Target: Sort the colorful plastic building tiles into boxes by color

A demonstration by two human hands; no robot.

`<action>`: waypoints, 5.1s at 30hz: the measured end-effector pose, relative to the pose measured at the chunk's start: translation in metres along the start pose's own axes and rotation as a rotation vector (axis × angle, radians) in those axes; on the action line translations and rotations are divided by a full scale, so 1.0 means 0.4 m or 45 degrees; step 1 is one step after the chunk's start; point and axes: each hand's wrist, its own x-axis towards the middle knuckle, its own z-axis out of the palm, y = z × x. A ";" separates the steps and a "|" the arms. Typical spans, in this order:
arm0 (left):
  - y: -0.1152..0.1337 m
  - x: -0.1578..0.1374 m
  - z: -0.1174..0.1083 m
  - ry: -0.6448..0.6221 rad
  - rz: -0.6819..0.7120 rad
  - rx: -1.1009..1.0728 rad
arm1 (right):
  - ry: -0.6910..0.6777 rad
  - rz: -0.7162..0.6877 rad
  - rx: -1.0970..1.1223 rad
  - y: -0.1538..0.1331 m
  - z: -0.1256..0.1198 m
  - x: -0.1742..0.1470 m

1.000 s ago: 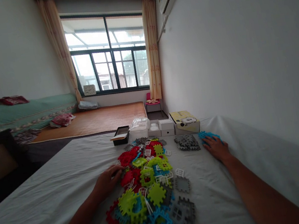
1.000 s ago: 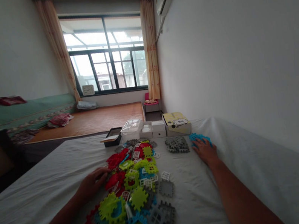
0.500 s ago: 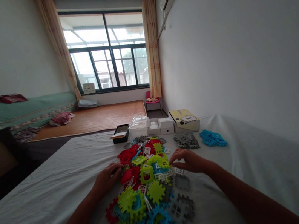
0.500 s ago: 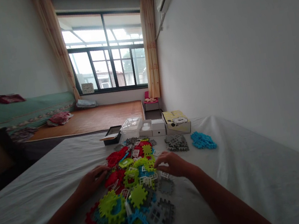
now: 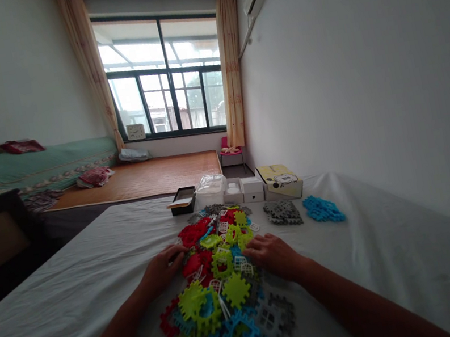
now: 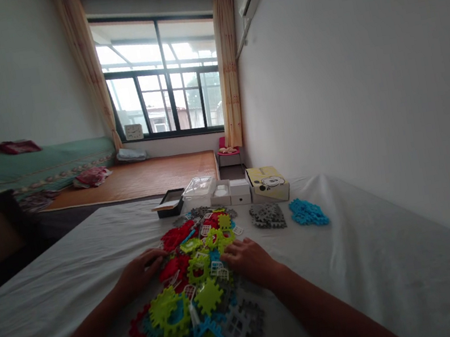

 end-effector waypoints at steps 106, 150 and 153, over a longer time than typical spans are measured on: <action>0.164 -0.031 -0.028 -0.117 0.503 -0.170 | 0.754 1.107 -0.257 0.483 0.068 -0.298; 0.088 -0.016 0.014 -0.031 0.242 -0.102 | 1.401 1.624 0.898 0.471 0.028 -0.278; 0.087 -0.018 0.006 -0.072 0.268 -0.200 | 1.438 1.725 0.748 0.505 0.040 -0.333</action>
